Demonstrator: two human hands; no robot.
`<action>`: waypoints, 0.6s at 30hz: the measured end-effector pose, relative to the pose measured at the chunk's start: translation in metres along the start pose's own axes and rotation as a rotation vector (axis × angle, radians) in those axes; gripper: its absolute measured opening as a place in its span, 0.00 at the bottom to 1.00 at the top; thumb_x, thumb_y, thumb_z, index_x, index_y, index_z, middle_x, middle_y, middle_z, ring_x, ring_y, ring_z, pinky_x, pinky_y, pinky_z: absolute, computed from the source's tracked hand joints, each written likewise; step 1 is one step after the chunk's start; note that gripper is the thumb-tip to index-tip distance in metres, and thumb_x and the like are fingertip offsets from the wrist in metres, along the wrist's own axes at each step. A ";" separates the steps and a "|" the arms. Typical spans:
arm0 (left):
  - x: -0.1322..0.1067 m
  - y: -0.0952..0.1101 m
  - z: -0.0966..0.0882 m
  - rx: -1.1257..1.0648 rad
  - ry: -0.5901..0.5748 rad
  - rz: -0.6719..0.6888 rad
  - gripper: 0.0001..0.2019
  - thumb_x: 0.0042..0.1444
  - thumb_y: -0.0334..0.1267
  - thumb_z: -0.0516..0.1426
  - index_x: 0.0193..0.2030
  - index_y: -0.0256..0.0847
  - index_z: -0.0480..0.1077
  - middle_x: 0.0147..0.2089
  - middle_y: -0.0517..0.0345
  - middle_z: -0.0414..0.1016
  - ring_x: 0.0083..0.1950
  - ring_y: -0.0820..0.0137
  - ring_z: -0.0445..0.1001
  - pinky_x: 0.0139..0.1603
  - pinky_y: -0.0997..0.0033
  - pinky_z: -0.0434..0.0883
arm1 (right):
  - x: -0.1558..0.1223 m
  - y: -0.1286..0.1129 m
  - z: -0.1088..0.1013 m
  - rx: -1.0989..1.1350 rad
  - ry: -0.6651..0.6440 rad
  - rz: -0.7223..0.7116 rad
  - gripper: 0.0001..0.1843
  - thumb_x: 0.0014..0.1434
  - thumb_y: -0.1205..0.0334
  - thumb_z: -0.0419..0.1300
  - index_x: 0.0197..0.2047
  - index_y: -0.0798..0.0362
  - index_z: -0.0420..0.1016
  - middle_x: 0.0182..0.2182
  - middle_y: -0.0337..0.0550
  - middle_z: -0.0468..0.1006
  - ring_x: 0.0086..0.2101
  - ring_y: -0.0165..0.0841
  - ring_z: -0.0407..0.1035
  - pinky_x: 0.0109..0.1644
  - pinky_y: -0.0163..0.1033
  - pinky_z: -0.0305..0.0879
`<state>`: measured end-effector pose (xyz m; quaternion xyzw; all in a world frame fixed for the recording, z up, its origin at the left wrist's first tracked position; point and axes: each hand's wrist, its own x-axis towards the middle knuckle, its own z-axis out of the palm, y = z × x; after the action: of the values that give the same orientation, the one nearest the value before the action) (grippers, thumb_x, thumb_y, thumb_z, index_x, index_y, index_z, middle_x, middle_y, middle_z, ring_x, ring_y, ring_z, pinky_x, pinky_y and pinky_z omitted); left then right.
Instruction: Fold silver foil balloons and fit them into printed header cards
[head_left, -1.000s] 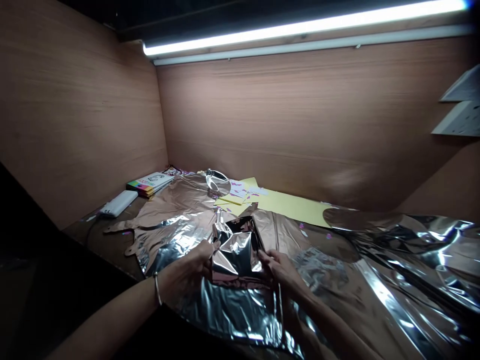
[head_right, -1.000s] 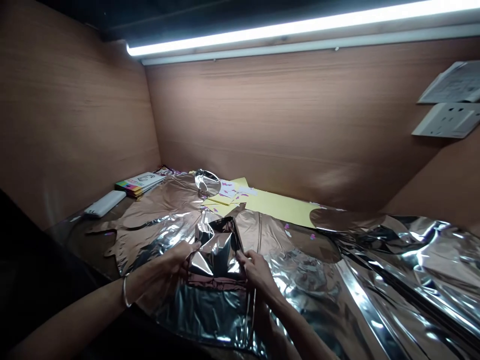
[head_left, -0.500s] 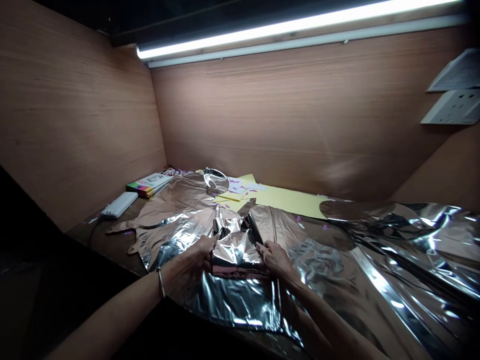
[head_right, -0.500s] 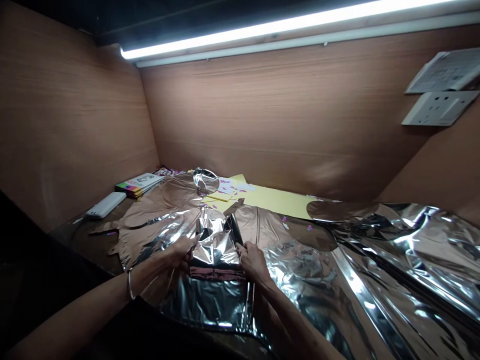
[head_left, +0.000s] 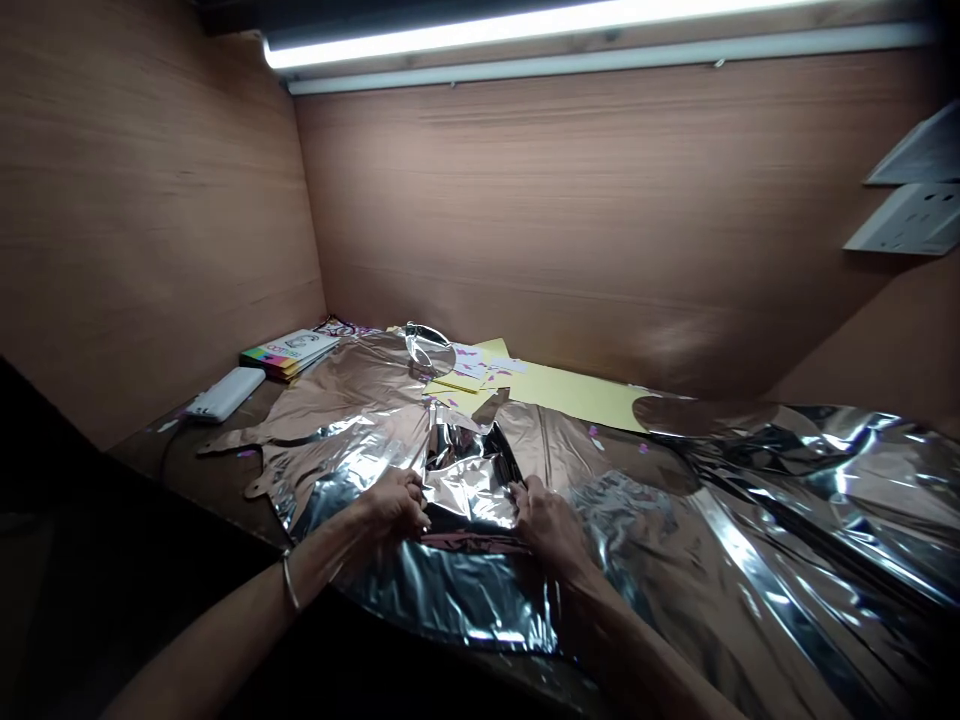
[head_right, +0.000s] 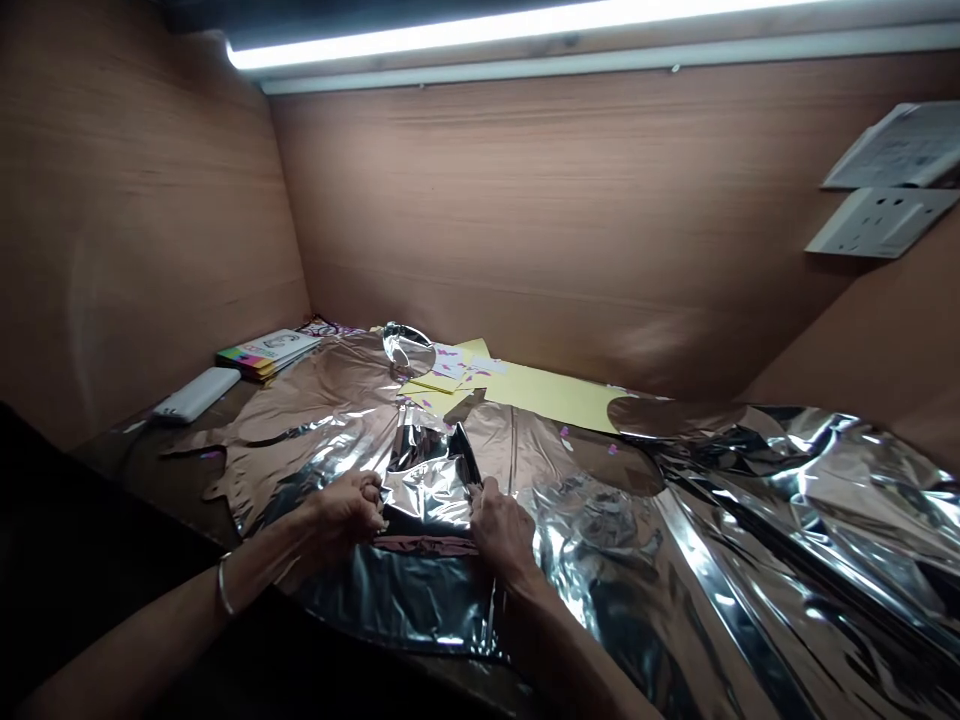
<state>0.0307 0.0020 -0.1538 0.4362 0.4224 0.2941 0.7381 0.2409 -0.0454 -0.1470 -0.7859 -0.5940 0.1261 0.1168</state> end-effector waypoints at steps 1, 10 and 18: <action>0.001 0.000 -0.001 -0.004 0.014 -0.001 0.20 0.26 0.24 0.56 0.26 0.41 0.50 0.20 0.73 0.49 0.16 0.84 0.52 0.15 0.81 0.52 | -0.002 -0.001 -0.001 -0.042 0.001 -0.003 0.12 0.64 0.62 0.42 0.39 0.57 0.64 0.30 0.53 0.76 0.35 0.42 0.72 0.32 0.36 0.56; -0.002 0.001 0.000 0.131 0.116 0.001 0.19 0.28 0.21 0.56 0.25 0.41 0.51 0.18 0.74 0.48 0.15 0.82 0.52 0.15 0.80 0.53 | -0.003 -0.005 0.002 -0.212 -0.009 -0.042 0.11 0.65 0.63 0.41 0.41 0.56 0.62 0.28 0.52 0.77 0.32 0.41 0.73 0.30 0.36 0.59; -0.018 0.021 0.057 1.123 0.137 0.752 0.18 0.59 0.42 0.49 0.53 0.36 0.62 0.58 0.42 0.62 0.62 0.55 0.56 0.61 0.49 0.50 | -0.001 -0.006 0.005 -0.223 -0.003 -0.089 0.09 0.62 0.63 0.47 0.42 0.57 0.63 0.27 0.50 0.76 0.31 0.41 0.73 0.29 0.36 0.61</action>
<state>0.0714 -0.0256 -0.1137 0.8509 0.3763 0.2938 0.2190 0.2333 -0.0449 -0.1494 -0.7666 -0.6388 0.0551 0.0333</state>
